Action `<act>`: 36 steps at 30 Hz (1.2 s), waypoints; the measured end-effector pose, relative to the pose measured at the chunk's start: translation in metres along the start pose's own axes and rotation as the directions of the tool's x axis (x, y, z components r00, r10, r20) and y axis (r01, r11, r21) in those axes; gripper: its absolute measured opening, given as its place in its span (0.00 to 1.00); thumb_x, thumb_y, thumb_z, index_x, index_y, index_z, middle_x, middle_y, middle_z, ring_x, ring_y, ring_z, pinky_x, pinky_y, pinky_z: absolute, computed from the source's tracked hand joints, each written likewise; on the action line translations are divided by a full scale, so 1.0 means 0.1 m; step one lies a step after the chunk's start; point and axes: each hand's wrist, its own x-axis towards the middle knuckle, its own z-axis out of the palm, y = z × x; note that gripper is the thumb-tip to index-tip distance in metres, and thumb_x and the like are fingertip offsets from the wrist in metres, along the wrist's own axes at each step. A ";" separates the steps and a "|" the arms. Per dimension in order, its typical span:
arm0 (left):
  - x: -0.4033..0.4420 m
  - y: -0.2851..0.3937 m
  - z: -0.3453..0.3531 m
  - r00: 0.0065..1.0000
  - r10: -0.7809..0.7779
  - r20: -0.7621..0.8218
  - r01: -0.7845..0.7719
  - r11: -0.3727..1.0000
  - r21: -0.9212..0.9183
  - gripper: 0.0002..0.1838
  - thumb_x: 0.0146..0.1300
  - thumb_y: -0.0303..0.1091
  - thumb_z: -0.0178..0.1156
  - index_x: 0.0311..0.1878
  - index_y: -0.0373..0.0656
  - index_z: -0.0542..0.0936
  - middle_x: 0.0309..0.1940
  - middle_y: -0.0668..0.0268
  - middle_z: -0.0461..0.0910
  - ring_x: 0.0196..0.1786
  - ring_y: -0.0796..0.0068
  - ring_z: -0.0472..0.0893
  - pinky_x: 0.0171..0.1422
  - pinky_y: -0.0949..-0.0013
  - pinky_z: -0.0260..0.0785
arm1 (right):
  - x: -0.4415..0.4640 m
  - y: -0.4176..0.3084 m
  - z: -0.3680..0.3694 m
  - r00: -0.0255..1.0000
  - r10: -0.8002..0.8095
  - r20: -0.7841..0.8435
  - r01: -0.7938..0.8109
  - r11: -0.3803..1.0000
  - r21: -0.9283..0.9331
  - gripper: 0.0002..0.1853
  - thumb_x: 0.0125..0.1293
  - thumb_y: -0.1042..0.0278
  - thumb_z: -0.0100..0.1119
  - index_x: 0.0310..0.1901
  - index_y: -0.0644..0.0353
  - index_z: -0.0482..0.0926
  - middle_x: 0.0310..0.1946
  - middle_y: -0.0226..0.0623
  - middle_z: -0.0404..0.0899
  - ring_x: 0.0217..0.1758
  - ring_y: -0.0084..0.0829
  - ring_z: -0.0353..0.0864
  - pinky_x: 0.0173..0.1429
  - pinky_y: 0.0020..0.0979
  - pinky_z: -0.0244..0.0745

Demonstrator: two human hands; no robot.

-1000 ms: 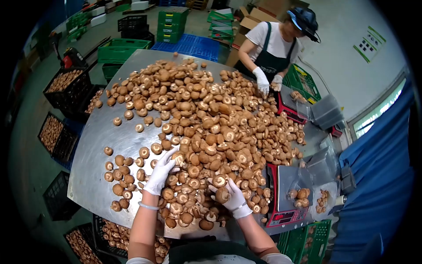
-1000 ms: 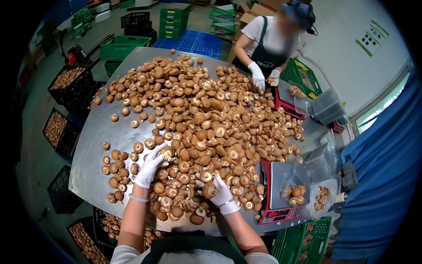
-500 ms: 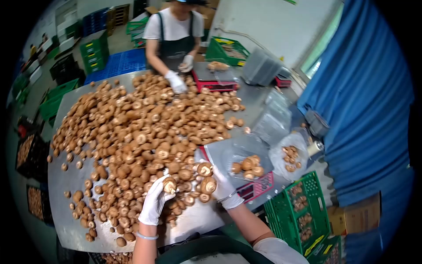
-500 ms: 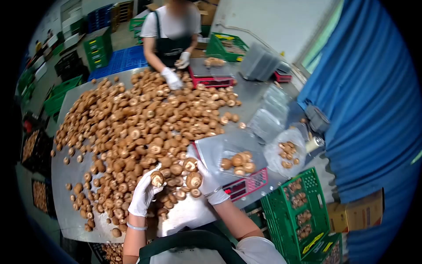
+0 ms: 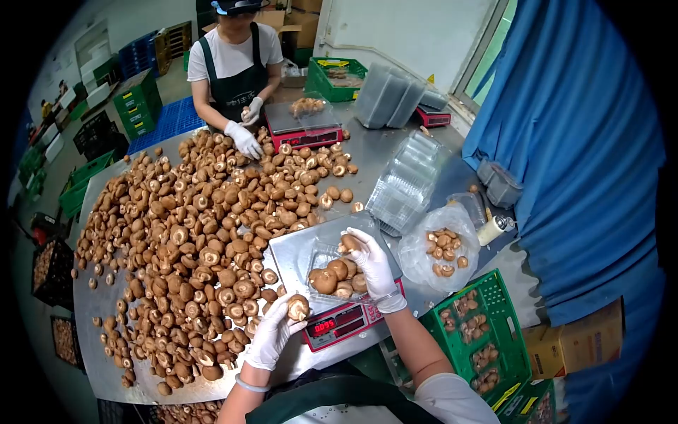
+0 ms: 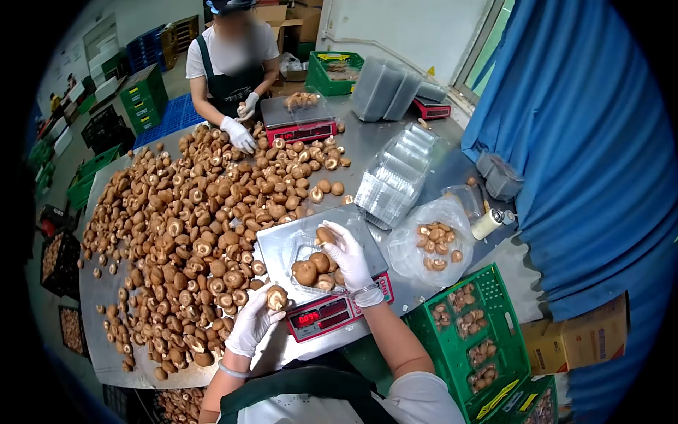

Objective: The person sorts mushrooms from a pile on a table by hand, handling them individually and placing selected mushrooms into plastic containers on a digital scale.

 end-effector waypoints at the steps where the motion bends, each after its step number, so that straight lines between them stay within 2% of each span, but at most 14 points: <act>1: 0.00 -0.04 0.04 1.000 -0.006 0.001 0.006 1.000 -0.020 0.23 0.71 0.36 0.51 0.65 0.36 0.65 0.52 0.54 0.76 0.49 0.60 0.82 0.47 0.65 0.82 | -0.01 -0.05 0.01 1.000 -0.007 0.024 0.007 1.000 0.025 0.27 0.65 0.70 0.62 0.63 0.66 0.65 0.59 0.38 0.70 0.62 0.28 0.71 0.66 0.31 0.65; 4: -0.02 -0.12 0.08 1.000 -0.005 -0.026 0.004 0.999 -0.048 0.22 0.71 0.37 0.50 0.63 0.36 0.66 0.51 0.54 0.76 0.49 0.60 0.82 0.46 0.65 0.82 | 0.01 -0.05 -0.02 0.995 0.047 0.082 -0.049 0.999 0.022 0.28 0.61 0.79 0.62 0.63 0.65 0.65 0.59 0.39 0.71 0.62 0.30 0.72 0.66 0.29 0.67; 9: -0.33 -0.09 0.01 1.000 -0.001 -0.020 0.002 0.998 0.064 0.22 0.74 0.45 0.45 0.57 0.35 0.72 0.47 0.56 0.79 0.50 0.66 0.81 0.49 0.66 0.78 | 0.05 -0.04 0.05 0.999 0.010 0.041 0.003 0.951 -0.309 0.21 0.57 0.79 0.65 0.54 0.65 0.75 0.48 0.36 0.76 0.52 0.28 0.77 0.57 0.28 0.72; 11: -0.49 -0.08 -0.07 0.999 -0.026 -0.039 0.030 0.994 0.104 0.29 0.74 0.53 0.40 0.57 0.34 0.72 0.49 0.56 0.79 0.51 0.65 0.80 0.52 0.65 0.76 | -0.03 -0.19 0.24 0.965 -0.079 0.251 0.186 0.880 -0.436 0.24 0.51 0.74 0.70 0.53 0.63 0.77 0.48 0.40 0.77 0.53 0.34 0.78 0.58 0.32 0.72; 14: -0.66 -0.17 -0.26 0.992 -0.003 0.128 -0.013 0.992 0.125 0.35 0.72 0.60 0.37 0.64 0.35 0.67 0.55 0.55 0.75 0.56 0.67 0.77 0.55 0.64 0.75 | -0.28 -0.23 0.71 0.775 -0.019 0.632 0.386 0.805 -0.450 0.27 0.50 0.63 0.72 0.53 0.60 0.78 0.47 0.43 0.79 0.53 0.42 0.78 0.59 0.36 0.72; 16: -0.79 -0.26 -0.26 0.998 0.054 -0.017 -0.053 0.998 0.026 0.34 0.72 0.57 0.43 0.68 0.37 0.62 0.58 0.58 0.73 0.57 0.69 0.76 0.54 0.67 0.75 | -0.47 -0.09 1.02 0.553 0.000 0.833 0.564 0.735 -0.375 0.30 0.52 0.54 0.70 0.56 0.59 0.77 0.50 0.43 0.77 0.53 0.44 0.77 0.59 0.37 0.72; 18: -0.96 -0.21 -0.25 0.985 0.084 -0.148 -0.079 0.996 0.035 0.32 0.72 0.52 0.48 0.68 0.39 0.60 0.58 0.59 0.73 0.55 0.71 0.76 0.54 0.68 0.75 | -0.62 0.07 1.24 0.466 0.019 0.885 0.608 0.719 -0.336 0.32 0.54 0.49 0.68 0.58 0.58 0.74 0.54 0.45 0.75 0.54 0.44 0.77 0.59 0.37 0.72; 21: -1.25 -0.26 -0.64 0.965 0.228 -0.133 -0.222 0.973 0.064 0.26 0.70 0.51 0.51 0.60 0.39 0.68 0.48 0.61 0.76 0.48 0.72 0.77 0.54 0.67 0.71 | -0.64 0.16 1.38 0.457 0.073 0.887 0.498 0.804 -0.323 0.32 0.55 0.54 0.68 0.59 0.59 0.74 0.56 0.45 0.74 0.56 0.43 0.76 0.60 0.37 0.71; 25: -2.05 0.13 -0.76 0.666 0.482 -0.569 -0.472 0.863 0.178 0.20 0.66 0.50 0.54 0.41 0.38 0.74 0.28 0.65 0.75 0.35 0.70 0.75 0.49 0.68 0.68 | -0.57 0.31 1.45 0.536 0.177 0.825 0.350 0.843 -0.409 0.26 0.57 0.58 0.67 0.56 0.58 0.76 0.51 0.43 0.77 0.53 0.43 0.78 0.58 0.36 0.72; 26: -2.39 -0.09 -1.53 0.698 0.624 -0.352 -0.612 0.775 0.160 0.20 0.66 0.49 0.55 0.41 0.38 0.76 0.30 0.61 0.78 0.38 0.68 0.78 0.49 0.67 0.71 | -0.54 0.36 1.48 0.544 0.188 0.818 0.352 0.833 -0.426 0.25 0.57 0.57 0.66 0.55 0.59 0.76 0.49 0.42 0.78 0.52 0.43 0.78 0.56 0.37 0.73; 29: -3.01 0.04 -1.73 0.148 0.463 -0.874 -0.230 0.875 0.425 0.22 0.67 0.45 0.58 0.55 0.38 0.74 0.44 0.62 0.78 0.45 0.69 0.78 0.52 0.68 0.72 | -0.51 0.49 1.59 0.562 0.172 0.809 0.410 0.792 -0.453 0.23 0.58 0.57 0.66 0.52 0.59 0.78 0.47 0.43 0.79 0.50 0.43 0.79 0.54 0.37 0.74; 30: -3.25 -0.20 -2.30 0.007 0.654 -0.756 0.098 0.752 0.651 0.29 0.62 0.40 0.63 0.63 0.39 0.69 0.54 0.59 0.75 0.55 0.61 0.76 0.62 0.63 0.67 | -0.50 0.55 1.65 0.570 0.145 0.809 0.438 0.779 -0.448 0.23 0.58 0.57 0.66 0.52 0.59 0.78 0.47 0.43 0.79 0.49 0.44 0.79 0.53 0.38 0.74; 32: -3.36 -0.10 -2.32 -0.082 0.920 -0.383 0.765 0.305 0.568 0.33 0.56 0.34 0.67 0.65 0.38 0.67 0.59 0.54 0.73 0.61 0.54 0.71 0.68 0.60 0.61 | -0.49 0.61 1.84 0.570 0.160 0.806 0.438 0.770 -0.463 0.22 0.59 0.57 0.65 0.52 0.59 0.78 0.43 0.44 0.79 0.46 0.45 0.80 0.50 0.37 0.75; 36: -2.98 0.13 -2.27 -0.008 0.959 -0.283 0.534 0.244 0.810 0.21 0.51 0.32 0.69 0.49 0.38 0.79 0.48 0.54 0.78 0.54 0.53 0.75 0.62 0.58 0.65 | -0.56 0.74 2.50 0.562 0.109 0.820 0.472 0.772 -0.426 0.16 0.58 0.57 0.66 0.44 0.58 0.81 0.38 0.39 0.80 0.40 0.40 0.81 0.43 0.35 0.76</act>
